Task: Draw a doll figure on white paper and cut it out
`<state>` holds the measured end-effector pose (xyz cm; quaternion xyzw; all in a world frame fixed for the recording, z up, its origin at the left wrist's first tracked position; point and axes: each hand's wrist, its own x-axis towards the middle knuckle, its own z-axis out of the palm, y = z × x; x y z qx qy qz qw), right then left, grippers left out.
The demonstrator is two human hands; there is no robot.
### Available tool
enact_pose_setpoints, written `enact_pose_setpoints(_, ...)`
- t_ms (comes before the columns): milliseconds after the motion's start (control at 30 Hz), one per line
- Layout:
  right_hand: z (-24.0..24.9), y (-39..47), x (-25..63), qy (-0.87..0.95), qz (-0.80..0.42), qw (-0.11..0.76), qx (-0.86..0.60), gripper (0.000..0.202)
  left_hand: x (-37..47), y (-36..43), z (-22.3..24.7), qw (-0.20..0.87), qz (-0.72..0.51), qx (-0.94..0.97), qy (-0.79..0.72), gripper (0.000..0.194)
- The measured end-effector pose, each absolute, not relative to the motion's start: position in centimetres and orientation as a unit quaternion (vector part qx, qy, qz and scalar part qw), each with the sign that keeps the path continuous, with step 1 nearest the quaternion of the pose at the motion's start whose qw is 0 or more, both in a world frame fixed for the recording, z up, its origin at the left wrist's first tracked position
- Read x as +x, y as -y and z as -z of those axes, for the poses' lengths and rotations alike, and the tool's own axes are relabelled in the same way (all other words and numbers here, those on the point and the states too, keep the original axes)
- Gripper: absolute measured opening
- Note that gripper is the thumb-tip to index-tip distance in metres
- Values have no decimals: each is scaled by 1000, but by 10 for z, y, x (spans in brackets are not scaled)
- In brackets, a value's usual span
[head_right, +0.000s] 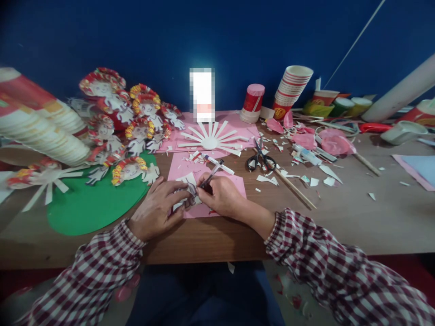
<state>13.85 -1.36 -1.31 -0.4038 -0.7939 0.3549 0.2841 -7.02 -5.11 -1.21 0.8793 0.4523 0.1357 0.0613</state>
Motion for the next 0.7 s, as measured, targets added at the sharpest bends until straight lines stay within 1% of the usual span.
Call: enact_pose_setpoints(700, 13, 14, 139, 799, -340, 289, -402, 4, -71, 51, 14, 49, -133, 884, -445, 33)
